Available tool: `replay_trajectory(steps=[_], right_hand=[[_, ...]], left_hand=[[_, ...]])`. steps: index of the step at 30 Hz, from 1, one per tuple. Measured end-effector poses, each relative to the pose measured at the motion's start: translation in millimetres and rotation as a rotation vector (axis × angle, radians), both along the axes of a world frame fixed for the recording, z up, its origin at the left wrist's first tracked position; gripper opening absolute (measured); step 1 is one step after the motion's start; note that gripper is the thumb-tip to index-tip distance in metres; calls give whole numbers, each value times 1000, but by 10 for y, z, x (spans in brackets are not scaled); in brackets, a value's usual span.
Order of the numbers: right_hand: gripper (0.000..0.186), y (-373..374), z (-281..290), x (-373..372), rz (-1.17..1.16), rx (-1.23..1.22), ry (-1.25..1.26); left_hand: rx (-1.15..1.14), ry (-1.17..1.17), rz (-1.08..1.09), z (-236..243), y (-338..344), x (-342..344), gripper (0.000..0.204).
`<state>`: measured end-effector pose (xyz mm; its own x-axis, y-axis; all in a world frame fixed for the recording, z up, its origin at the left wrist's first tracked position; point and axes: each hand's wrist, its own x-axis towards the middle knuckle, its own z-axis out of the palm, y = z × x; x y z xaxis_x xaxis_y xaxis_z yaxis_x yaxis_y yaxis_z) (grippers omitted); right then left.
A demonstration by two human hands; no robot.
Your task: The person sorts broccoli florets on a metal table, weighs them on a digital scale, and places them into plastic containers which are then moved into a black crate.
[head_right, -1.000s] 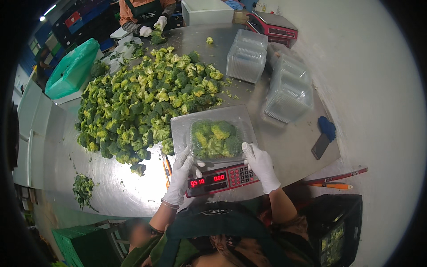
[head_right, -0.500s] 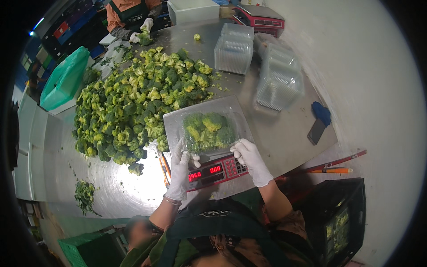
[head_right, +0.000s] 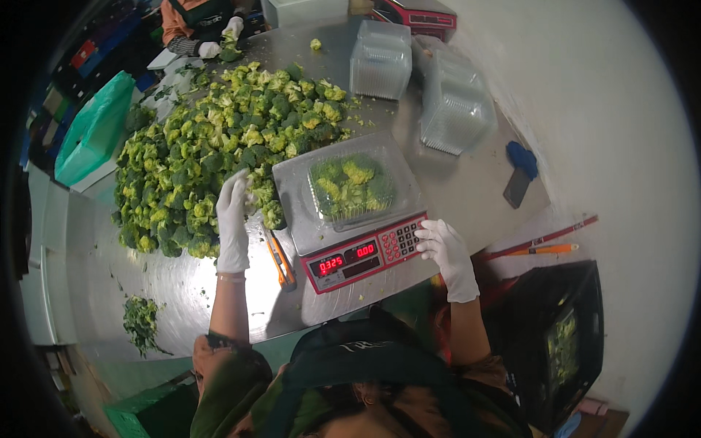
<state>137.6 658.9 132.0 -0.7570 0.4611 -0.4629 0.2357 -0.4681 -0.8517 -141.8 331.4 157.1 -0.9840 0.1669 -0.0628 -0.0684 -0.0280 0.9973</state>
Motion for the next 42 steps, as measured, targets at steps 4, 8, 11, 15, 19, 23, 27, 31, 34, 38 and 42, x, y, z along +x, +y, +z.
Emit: replay_trajectory(steps=[4, 8, 11, 15, 19, 23, 27, 31, 34, 38, 42], right_hand=[[41, -530, 304, -212, 51, 36, 97], [74, -655, 103, -471, -56, 46, 106], [99, -772, 246, -578, -105, -38, 204], [103, -520, 371, -77, -235, 241, 452], [94, 17, 1011, 1375, -357, 404, 469], [89, 728, 1090, 3107, -627, 344, 617], [86, 939, 1291, 4804, -1048, 389, 246], [66, 1359, 1223, 5754, -1292, 324, 101], [64, 1719, 1183, 5660, -1337, 213, 52], [87, 2524, 317, 5489, -1106, 272, 102], [80, 2966, -494, 5080, -1121, 453, -196]], left_hand=[[-105, -64, -269, -141, 475, -245, 64], [-43, -99, -495, -26, 993, 12, 51], [91, -188, -560, -11, 1035, 353, 27], [85, 79, -501, 240, 1253, 1570, 34], [270, 160, -728, 439, 1889, 2870, 47], [407, 232, -1405, 597, 2676, 3817, 71], [162, 720, -1401, 345, 3513, 4539, 65], [7, 793, -1351, 77, 4054, 5106, 68], [-95, 763, -1539, -107, 4241, 5413, 82], [-14, 689, -1581, -177, 4324, 5423, 81], [-69, 687, -1613, -171, 4238, 5395, 78]])
